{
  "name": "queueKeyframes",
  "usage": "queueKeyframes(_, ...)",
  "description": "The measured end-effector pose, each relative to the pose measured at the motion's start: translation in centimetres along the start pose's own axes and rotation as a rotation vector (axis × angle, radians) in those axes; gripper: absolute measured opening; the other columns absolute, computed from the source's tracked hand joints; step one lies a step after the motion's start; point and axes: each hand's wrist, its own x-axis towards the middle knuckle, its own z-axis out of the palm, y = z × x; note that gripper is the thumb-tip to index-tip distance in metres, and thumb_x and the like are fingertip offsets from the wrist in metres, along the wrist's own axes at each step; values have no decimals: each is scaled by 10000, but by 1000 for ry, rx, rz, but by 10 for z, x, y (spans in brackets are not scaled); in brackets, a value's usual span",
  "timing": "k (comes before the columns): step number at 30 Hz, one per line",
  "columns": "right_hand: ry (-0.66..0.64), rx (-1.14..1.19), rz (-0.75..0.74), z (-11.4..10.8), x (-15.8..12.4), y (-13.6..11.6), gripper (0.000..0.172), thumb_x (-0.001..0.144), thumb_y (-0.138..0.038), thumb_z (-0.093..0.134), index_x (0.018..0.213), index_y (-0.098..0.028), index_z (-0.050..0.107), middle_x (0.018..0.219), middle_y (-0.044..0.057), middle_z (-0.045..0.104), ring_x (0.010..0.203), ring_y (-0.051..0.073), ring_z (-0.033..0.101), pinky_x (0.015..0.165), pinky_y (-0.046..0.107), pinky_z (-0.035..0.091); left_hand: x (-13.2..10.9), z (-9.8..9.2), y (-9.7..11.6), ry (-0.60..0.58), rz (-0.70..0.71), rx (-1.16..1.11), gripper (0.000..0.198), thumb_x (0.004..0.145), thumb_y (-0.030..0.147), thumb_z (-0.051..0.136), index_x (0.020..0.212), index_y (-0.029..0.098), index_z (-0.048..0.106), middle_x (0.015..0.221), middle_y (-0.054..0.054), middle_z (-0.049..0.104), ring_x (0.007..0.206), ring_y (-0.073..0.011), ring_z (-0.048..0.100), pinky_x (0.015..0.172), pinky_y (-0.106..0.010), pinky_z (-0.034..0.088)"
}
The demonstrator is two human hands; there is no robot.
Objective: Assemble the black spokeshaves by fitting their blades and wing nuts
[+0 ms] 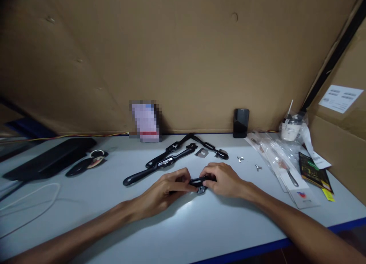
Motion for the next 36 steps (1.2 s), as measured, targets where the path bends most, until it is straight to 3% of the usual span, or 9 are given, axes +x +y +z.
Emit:
queueKeyframes(10, 46, -57, -25, 6, -4, 1, 208, 870, -91, 691, 1019, -218, 761, 956, 26, 753, 807, 180, 644, 757, 321, 475, -1, 0, 0, -11, 0, 38, 419, 1013, 72, 459, 1187, 270, 785, 982, -68, 630, 829, -172, 628, 714, -278, 499)
queueKeyframes(15, 55, -85, -85, 6, -5, 4, 221, 907, -115, 671, 1083, -216, 759, 1058, 51, 759, 926, 200, 672, 841, 338, 495, 0, 1, -2, 13, -3, 52, 397, 1020, 88, 453, 1174, 267, 773, 961, -56, 632, 799, -167, 627, 691, -265, 494)
queueKeyframes(21, 90, -76, -61, 8, -5, 5, 148, 898, -95, 692, 982, -197, 757, 925, 27, 742, 789, 166, 631, 743, 301, 464, 0, 2, -3, -2, -11, 57, 393, 1020, 87, 450, 1172, 254, 772, 980, -62, 646, 811, -169, 647, 713, -276, 496)
queueKeyframes(27, 150, -23, -85, 11, -5, 6, 141, 906, -108, 675, 970, -201, 760, 923, 29, 733, 814, 172, 653, 763, 298, 482, 1, 0, -2, -6, -8, 65, 379, 1031, 104, 450, 1174, 248, 770, 964, -63, 647, 800, -166, 639, 690, -270, 497)
queueKeyframes(30, 335, -76, -56, -7, 0, 7, 148, 970, -153, 615, 926, -200, 749, 902, 38, 733, 833, 184, 663, 793, 311, 489, 0, 0, -2, -4, 22, 74, 400, 1029, 91, 444, 1187, 256, 772, 961, -66, 638, 789, -164, 638, 685, -268, 497)
queueKeyframes(32, 431, -254, 20, -30, 3, 13, 195, 1005, -166, 561, 932, -184, 741, 943, 70, 737, 893, 209, 669, 823, 326, 474, -1, 0, -2, -4, 34, 83, 399, 1033, 96, 446, 1194, 258, 772, 965, -66, 630, 777, -159, 636, 678, -262, 498)
queueKeyframes(36, 310, -599, 333, -75, -1, 35, 225, 999, -152, 526, 988, -161, 750, 976, 120, 743, 911, 264, 668, 758, 345, 415, -3, 2, -4, 33, 58, 111, 393, 1045, 119, 434, 1181, 249, 779, 945, -61, 619, 727, -143, 611, 641, -245, 491)
